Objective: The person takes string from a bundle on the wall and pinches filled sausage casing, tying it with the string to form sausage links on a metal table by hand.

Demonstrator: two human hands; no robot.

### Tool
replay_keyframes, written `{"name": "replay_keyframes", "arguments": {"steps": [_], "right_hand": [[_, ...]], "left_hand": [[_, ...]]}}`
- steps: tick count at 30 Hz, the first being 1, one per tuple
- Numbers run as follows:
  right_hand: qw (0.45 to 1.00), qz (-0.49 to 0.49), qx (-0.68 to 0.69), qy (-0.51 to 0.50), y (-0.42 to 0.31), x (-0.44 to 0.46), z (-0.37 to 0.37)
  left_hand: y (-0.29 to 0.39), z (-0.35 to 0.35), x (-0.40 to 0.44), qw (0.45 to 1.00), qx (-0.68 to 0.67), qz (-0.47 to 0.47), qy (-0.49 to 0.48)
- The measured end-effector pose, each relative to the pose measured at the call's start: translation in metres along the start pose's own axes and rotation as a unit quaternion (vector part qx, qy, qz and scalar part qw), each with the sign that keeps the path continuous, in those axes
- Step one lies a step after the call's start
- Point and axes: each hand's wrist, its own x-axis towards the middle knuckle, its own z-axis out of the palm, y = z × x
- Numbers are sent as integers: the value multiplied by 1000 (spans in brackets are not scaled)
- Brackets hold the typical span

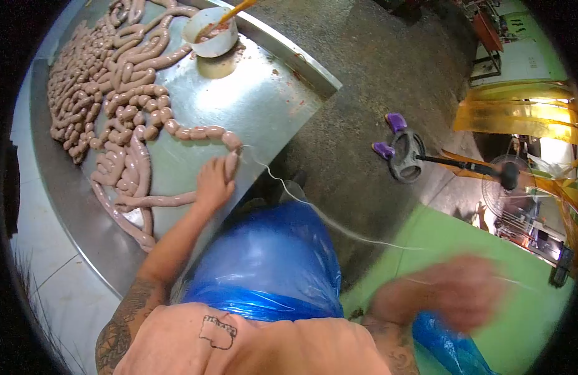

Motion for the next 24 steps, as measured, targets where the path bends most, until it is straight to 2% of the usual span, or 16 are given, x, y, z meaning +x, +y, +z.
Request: {"name": "replay_keyframes", "arguments": {"steps": [2,4,6,7,8,10,11,12,14,15,16,18,20,22,23,24], "right_hand": [[945,76,81,-306,42,1,138],[919,109,72,-372,108,-50,206],[924,207,79,-311,178,-113,224],[897,303,121,-297,211,-143,227],[859,399,157,-279,238,-168,234],[701,579,357,-215,271,-189,273],[635,626,439,-109,246,-158,298],[624,626,454,-116,240,-147,323],[424,576,691,-99,230,-130,353],[399,599,677,-157,227,-119,342],[371,616,660,-216,223,-108,331],[622,638,283,-357,249,-121,291],[811,468,81,-341,252,-123,203],[839,455,-92,-284,234,-120,79],[832,481,-135,-243,230,-129,12],[838,445,-231,-215,203,-118,-37]], "left_hand": [[4,-5,-6,981,72,-68,-166],[-3,7,-8,970,-62,-135,-190],[0,32,-22,971,-147,-175,-69],[6,26,-23,962,-206,-176,-38],[13,15,-20,950,-261,-172,-8],[24,-3,-19,935,-301,-185,-3],[27,-13,-17,920,-352,-175,-3],[26,-25,-13,923,-337,-188,-1],[26,-51,-1,743,-558,-328,-171],[23,-69,4,642,-629,-387,-204],[21,-74,3,644,-628,-384,-209],[25,-75,12,592,-650,-404,-254],[19,-50,21,620,-623,-356,-319],[22,-24,30,664,-566,-368,-321],[38,-39,36,663,-588,-354,-300],[36,-28,34,662,-619,-319,-277]]}}
